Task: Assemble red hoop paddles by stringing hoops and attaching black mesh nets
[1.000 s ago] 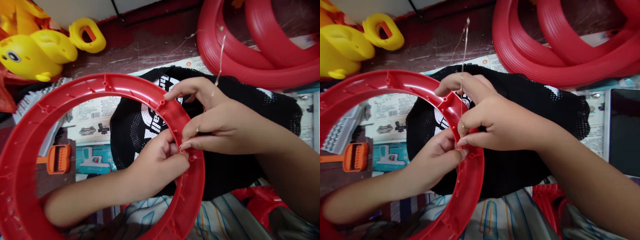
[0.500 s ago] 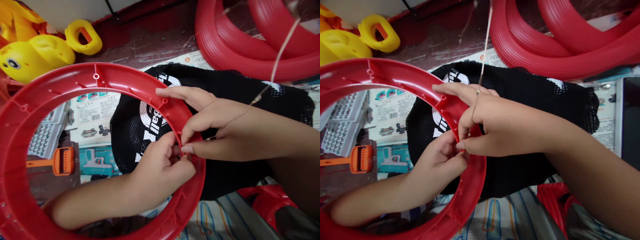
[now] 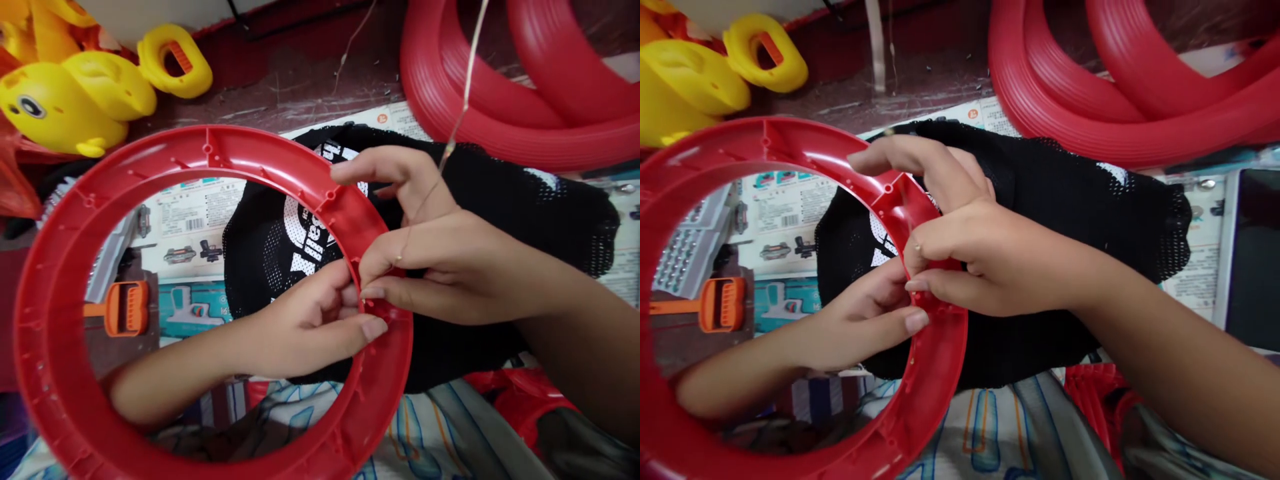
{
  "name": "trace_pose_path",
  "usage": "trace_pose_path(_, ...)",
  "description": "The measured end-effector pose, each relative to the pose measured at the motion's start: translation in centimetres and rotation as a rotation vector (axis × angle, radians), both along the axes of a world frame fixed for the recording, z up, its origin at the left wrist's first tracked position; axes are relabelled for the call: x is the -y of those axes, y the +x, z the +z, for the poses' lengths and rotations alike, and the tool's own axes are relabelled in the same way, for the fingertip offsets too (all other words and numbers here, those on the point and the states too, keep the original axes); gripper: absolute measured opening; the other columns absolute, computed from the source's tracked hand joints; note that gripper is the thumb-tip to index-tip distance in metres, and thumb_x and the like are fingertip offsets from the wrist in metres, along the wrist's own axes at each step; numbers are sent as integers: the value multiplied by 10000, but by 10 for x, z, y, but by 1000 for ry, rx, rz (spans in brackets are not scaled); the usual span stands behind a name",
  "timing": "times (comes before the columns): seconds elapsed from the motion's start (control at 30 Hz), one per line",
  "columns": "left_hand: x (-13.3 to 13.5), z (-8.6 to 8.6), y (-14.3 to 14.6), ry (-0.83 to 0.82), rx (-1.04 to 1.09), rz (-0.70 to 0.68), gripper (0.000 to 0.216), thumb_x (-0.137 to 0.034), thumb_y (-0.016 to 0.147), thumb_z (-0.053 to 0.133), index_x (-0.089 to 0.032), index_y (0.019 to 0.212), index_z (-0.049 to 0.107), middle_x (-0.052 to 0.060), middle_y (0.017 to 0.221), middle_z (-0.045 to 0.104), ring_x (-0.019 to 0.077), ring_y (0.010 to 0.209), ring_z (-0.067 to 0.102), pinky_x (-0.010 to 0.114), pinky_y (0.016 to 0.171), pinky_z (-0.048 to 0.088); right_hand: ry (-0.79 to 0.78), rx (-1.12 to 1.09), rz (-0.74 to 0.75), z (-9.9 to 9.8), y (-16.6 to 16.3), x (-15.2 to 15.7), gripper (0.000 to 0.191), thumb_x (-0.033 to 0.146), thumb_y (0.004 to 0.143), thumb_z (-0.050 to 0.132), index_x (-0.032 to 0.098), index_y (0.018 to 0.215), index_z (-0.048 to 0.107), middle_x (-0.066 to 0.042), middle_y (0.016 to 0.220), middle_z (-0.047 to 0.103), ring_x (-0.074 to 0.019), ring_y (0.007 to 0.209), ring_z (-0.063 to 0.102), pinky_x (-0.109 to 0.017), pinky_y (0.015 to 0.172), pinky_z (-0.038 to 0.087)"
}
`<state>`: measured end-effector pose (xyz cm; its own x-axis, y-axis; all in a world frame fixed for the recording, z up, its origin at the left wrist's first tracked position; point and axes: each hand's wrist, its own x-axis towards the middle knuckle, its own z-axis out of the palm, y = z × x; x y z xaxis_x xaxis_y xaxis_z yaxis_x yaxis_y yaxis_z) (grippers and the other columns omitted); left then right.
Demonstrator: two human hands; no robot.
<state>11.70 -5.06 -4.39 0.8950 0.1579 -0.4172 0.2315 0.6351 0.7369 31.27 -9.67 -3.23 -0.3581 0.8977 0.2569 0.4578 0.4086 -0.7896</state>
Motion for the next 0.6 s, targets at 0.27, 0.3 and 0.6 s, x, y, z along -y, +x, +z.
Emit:
trace_pose_path(0.27,13,4,7,45,-128,179,131,-114,837,562,-200,914,500,-57,734,506,64,624,447,154,547,382,79,43,-46,-5,1,-1,158,287,895,636,230,770,714,-31,1424,441,-169,1407,329,-325,1226,230)
trace_pose_path(0.3,14,3,7,62,-140,192,150,-89,830,543,-203,922,507,-59,741,514,64,629,452,156,548,376,82,55,-57,-4,1,0,146,290,896,640,238,783,717,-25,1416,447,-161,1396,342,-315,1221,242)
trace_pose_path(0.6,13,-3,1,275,-157,113,142,-123,876,494,-211,986,515,-48,798,539,98,687,467,229,617,412,41,117,-11,4,9,7,35,253,848,686,265,879,694,13,1429,464,-205,1348,433,-368,1213,330)
